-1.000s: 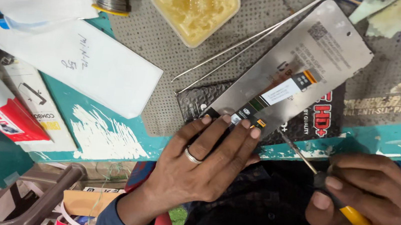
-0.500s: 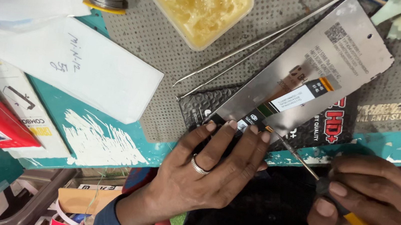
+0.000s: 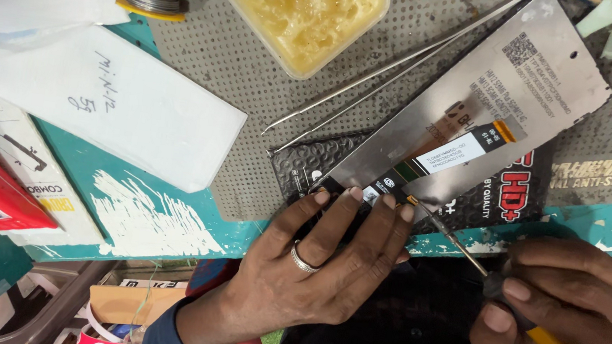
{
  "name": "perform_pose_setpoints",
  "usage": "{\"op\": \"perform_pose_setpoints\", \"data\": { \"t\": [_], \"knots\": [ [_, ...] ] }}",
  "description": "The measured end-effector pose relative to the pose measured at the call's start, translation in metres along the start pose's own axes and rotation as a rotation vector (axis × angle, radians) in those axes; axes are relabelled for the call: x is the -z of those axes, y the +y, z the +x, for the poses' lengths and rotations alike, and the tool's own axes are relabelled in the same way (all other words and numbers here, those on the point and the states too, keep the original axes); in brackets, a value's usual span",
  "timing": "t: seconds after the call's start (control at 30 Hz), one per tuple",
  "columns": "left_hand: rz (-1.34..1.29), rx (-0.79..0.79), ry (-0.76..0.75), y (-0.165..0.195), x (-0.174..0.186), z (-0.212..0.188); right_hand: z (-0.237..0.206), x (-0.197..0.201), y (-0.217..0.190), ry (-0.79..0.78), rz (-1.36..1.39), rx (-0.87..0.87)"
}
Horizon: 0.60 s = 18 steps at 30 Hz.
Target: The person uses a soldering iron to apply heat to a small electronic component on a circuit board. They hold the board steady with one hand while manipulating the soldering iron with the other, focusing on specific connection points.
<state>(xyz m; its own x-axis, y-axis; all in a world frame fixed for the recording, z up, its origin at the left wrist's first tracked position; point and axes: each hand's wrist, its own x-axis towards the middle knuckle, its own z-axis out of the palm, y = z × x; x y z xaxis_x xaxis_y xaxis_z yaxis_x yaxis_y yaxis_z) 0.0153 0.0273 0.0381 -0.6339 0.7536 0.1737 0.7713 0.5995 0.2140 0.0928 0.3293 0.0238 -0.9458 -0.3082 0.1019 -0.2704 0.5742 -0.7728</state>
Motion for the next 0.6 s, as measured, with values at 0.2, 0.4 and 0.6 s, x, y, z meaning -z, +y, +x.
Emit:
{"op": "perform_pose_setpoints", "data": {
  "t": [0.2,0.4,0.6],
  "knots": [
    [-0.019,-0.006,-0.007,0.000,-0.001,-0.002,0.008,0.005,0.000,-0.070,-0.038,0.045],
    [0.000,-0.018,-0.007,0.000,-0.002,-0.004,0.010,0.008,-0.006,-0.095,-0.078,-0.021],
    [-0.005,-0.015,-0.010,0.002,-0.002,-0.004,0.010,0.012,-0.004,-0.179,-0.073,0.002]
  ]
}}
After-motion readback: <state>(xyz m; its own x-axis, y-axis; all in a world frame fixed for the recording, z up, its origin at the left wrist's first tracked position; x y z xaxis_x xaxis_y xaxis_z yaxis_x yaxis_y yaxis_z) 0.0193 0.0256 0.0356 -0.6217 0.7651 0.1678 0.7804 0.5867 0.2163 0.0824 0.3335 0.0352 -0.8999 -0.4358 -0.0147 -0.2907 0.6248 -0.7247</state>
